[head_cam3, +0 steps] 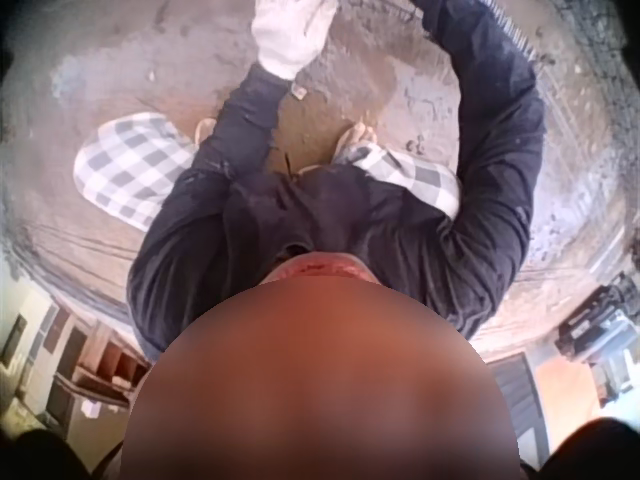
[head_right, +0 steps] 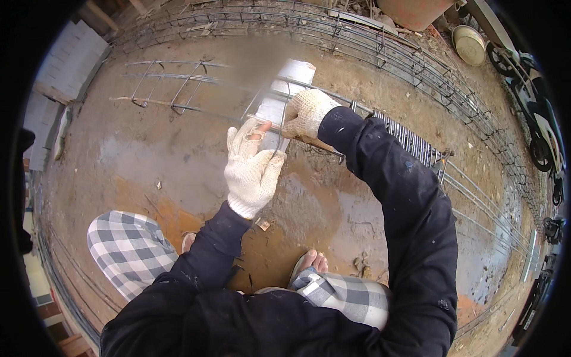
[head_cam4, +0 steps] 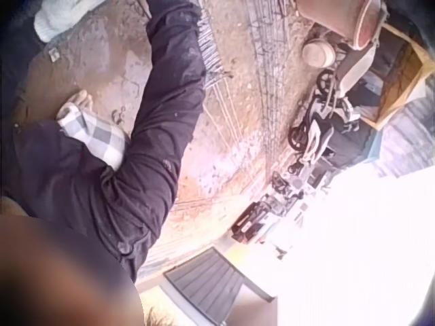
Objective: The person assembles a rebar cage by tying intersecting steel bars with wire using pliers. They repeatedly position wire ties, twist them with pliers, and secure the joints of the cage structure.
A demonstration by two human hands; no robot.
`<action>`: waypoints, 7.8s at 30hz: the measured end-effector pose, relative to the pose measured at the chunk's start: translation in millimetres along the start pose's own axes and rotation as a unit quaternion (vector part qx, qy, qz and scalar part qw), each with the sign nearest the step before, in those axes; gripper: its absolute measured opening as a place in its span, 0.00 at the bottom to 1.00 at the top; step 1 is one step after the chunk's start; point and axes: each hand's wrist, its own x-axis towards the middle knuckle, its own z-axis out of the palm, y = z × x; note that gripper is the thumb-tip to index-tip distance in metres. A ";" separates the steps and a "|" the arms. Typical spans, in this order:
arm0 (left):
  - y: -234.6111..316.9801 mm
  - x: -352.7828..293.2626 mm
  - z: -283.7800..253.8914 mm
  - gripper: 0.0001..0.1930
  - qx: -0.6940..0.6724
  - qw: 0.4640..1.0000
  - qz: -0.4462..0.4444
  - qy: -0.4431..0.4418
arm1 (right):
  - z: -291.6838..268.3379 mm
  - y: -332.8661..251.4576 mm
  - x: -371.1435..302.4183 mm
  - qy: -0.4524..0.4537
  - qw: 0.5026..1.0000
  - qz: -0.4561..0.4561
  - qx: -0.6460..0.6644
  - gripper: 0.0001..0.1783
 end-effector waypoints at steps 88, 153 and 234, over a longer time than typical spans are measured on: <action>52.7 -84.9 30.9 0.11 -0.241 0.900 -0.207 -0.300 | 58.4 30.3 -127.4 0.318 0.947 -0.054 0.013 0.20; 36.4 -18.2 118.9 0.08 -0.396 0.849 -0.338 -0.091 | 45.7 60.4 -95.7 0.322 0.943 -0.076 0.024 0.08; 33.9 -5.2 103.0 0.16 -0.326 0.868 -0.343 -0.151 | 36.3 56.9 -102.2 0.178 0.937 -0.018 -0.299 0.09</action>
